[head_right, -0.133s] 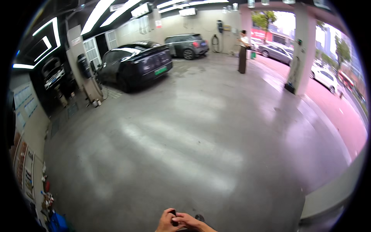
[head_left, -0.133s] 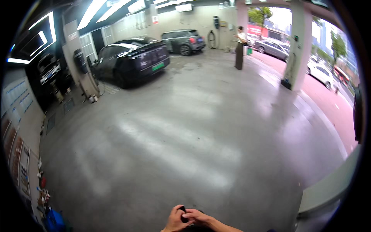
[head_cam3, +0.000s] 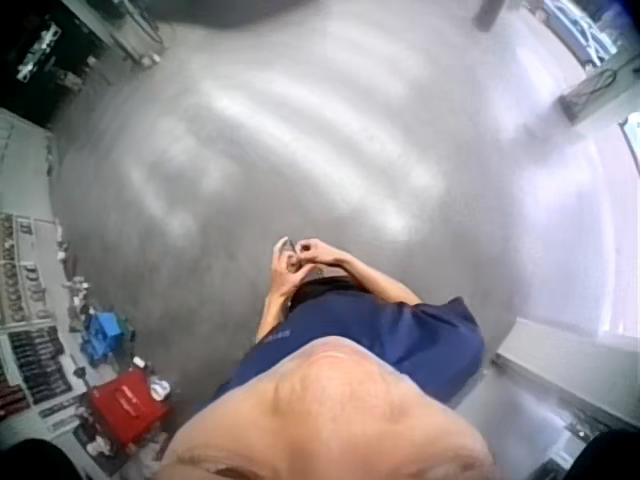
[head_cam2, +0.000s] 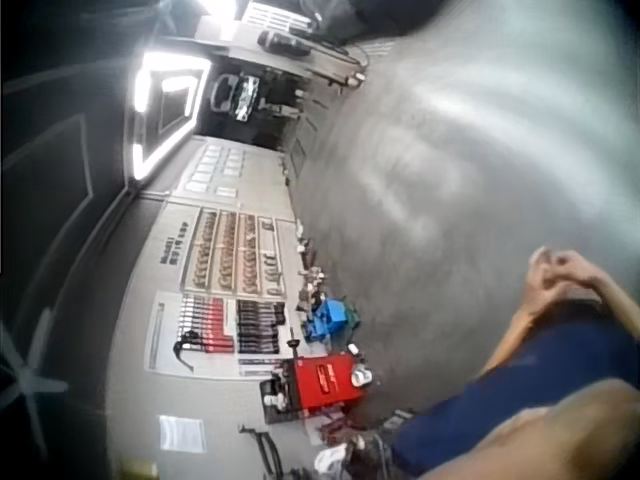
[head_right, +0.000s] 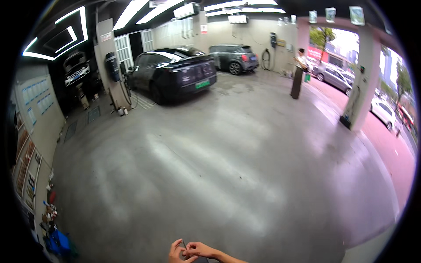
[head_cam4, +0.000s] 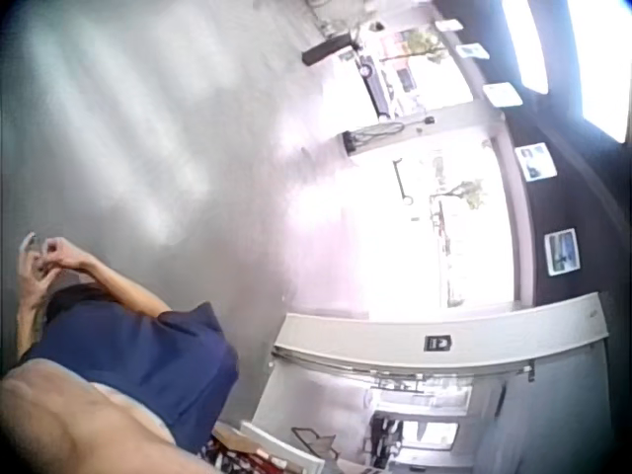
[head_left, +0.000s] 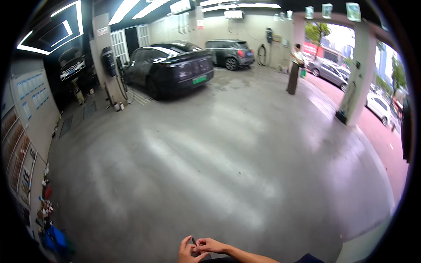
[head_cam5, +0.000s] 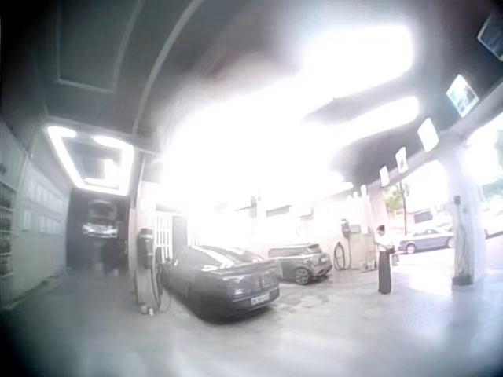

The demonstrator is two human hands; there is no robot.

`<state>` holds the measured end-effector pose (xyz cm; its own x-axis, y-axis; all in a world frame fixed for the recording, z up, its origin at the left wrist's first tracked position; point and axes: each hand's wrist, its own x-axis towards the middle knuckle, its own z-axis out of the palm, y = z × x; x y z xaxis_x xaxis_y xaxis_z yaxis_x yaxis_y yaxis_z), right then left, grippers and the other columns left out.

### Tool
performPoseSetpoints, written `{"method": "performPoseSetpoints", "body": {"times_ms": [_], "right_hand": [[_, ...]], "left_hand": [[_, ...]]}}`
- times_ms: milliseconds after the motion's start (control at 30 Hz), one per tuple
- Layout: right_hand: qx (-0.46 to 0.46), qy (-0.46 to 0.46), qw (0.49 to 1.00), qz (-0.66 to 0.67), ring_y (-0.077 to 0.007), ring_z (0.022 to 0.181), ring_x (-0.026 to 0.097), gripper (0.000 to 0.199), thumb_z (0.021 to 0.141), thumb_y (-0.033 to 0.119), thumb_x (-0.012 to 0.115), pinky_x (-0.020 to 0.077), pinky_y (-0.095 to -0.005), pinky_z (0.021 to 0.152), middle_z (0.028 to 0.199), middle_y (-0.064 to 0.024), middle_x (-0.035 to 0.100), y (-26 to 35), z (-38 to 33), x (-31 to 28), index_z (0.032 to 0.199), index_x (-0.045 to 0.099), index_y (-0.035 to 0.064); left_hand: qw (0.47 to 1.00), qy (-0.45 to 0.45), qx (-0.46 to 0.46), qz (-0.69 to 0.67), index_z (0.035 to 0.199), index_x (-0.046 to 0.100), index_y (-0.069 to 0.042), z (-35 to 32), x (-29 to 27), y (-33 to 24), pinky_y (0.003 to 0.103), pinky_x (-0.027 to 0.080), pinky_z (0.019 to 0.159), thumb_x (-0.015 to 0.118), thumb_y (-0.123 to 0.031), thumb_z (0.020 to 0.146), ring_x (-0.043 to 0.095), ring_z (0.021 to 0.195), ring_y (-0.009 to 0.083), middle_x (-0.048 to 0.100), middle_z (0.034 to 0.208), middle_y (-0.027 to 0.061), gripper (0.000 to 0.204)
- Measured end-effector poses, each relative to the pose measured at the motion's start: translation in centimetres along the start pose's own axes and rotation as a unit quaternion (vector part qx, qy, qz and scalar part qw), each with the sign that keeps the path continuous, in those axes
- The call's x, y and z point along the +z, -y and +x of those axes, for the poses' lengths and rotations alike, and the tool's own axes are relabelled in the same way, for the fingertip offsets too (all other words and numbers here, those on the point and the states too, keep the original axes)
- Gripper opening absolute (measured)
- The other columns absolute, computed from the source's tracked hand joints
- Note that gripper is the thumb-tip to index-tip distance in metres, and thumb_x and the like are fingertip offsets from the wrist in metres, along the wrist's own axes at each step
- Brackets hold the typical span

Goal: The person enters a car, interacts with the center console and touchscreen, then exits and drives the car out of the garage. After parking, the person washes the exterior of a black car using a soapy sponge, scrubbing the rear, roof, hood, and windshield.

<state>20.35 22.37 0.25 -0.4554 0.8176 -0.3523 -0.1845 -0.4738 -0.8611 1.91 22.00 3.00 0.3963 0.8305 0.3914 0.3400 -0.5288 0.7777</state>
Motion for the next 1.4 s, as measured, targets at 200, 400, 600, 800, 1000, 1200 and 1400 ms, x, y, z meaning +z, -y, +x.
{"method": "performPoseSetpoints", "body": {"times_ms": [200, 400, 600, 800, 1000, 1200, 1400], "right_hand": [[0.131, -0.114, 0.957, -0.235, -0.0099, 0.071, 0.066, 0.037, 0.083, 0.036, 0.083, 0.0537, -0.0274, 0.061, 0.076, 0.001, 0.063, -1.7, 27.2, -20.3, 0.084, 0.057, 0.0097], [0.406, -0.439, 0.793, -0.119, -0.0169, 0.055, 0.063, 0.035, 0.076, 0.041, 0.082, 0.0543, -0.0343, 0.051, 0.067, -0.0045, 0.068, -3.4, 32.2, -41.2, 0.07, 0.072, 0.0074], [0.355, -0.468, 0.809, 0.032, -0.0207, 0.062, 0.061, 0.028, 0.085, 0.031, 0.073, 0.0516, -0.0392, 0.058, 0.07, -0.0103, 0.066, 7.8, 42.5, -46.7, 0.077, 0.067, 0.0046], [0.405, -0.425, 0.802, -0.113, -0.0212, 0.064, 0.064, 0.031, 0.087, 0.033, 0.07, 0.0524, -0.04, 0.059, 0.07, -0.0105, 0.067, 19.1, 72.2, -55.7, 0.077, 0.068, 0.0046], [0.238, -0.27, 0.822, -0.442, -0.0295, 0.073, 0.072, 0.05, 0.082, 0.052, 0.063, 0.0574, -0.04, 0.068, 0.081, -0.0139, 0.075, 42.0, 117.2, -67.7, 0.072, 0.074, 0.0037], [0.005, -0.309, 0.915, -0.261, -0.0161, 0.066, 0.066, 0.049, 0.078, 0.029, 0.083, 0.0551, -0.0344, 0.056, 0.074, -0.0099, 0.066, 72.4, 152.6, -69.8, 0.101, 0.048, 0.0034], [0.093, -0.406, 0.884, -0.214, -0.0228, 0.054, 0.065, 0.055, 0.08, 0.012, 0.078, 0.0519, -0.0352, 0.045, 0.071, -0.012, 0.064, 77.4, 169.2, -80.8, 0.115, 0.037, 0.0007]], "left_hand": [[0.967, -0.101, -0.232, 0.021, 0.108, 0.072, -0.004, 13.5, -3.0, 23.3, 0.04, 0.054, 0.089, 0.065, -0.014, 0.095, 0.069, 0.098, 0.0286, 0.073, 0.106, 0.0155, 0.018], [0.972, -0.062, -0.223, -0.026, 0.112, 0.07, -0.004, 40.9, -11.0, 42.1, 0.036, 0.056, 0.076, 0.06, -0.019, 0.098, 0.071, 0.081, 0.0229, 0.074, 0.094, 0.012, 0.023], [0.968, 0.027, -0.249, 0.032, 0.093, 0.069, -0.006, 73.1, -19.5, 51.9, 0.036, 0.053, 0.063, 0.06, -0.027, 0.1, 0.068, 0.063, 0.0203, 0.071, 0.073, 0.0068, 0.025], [0.903, 0.003, -0.419, 0.092, 0.072, 0.064, -0.006, 87.9, -21.3, 77.7, 0.038, 0.052, 0.063, 0.061, -0.047, 0.097, 0.068, 0.058, 0.0225, 0.067, 0.061, 0.0079, 0.048], [0.691, 0.067, -0.716, 0.072, 0.124, 0.062, 0.003, 84.4, -25.2, 97.5, 0.042, 0.056, 0.084, 0.065, -0.025, 0.094, 0.07, 0.093, 0.0318, 0.073, 0.101, 0.0205, 0.04], [0.642, 0.122, -0.753, 0.071, 0.108, 0.068, 0.001, 99.1, -31.3, 109.0, 0.042, 0.056, 0.078, 0.064, -0.035, 0.093, 0.07, 0.081, 0.0308, 0.073, 0.093, 0.0171, 0.039], [0.776, 0.051, -0.586, 0.227, 0.092, 0.073, -0.002, 126.8, -34.5, 133.2, 0.042, 0.056, 0.073, 0.062, -0.045, 0.092, 0.071, 0.069, 0.0298, 0.073, 0.084, 0.0138, 0.044]]}}
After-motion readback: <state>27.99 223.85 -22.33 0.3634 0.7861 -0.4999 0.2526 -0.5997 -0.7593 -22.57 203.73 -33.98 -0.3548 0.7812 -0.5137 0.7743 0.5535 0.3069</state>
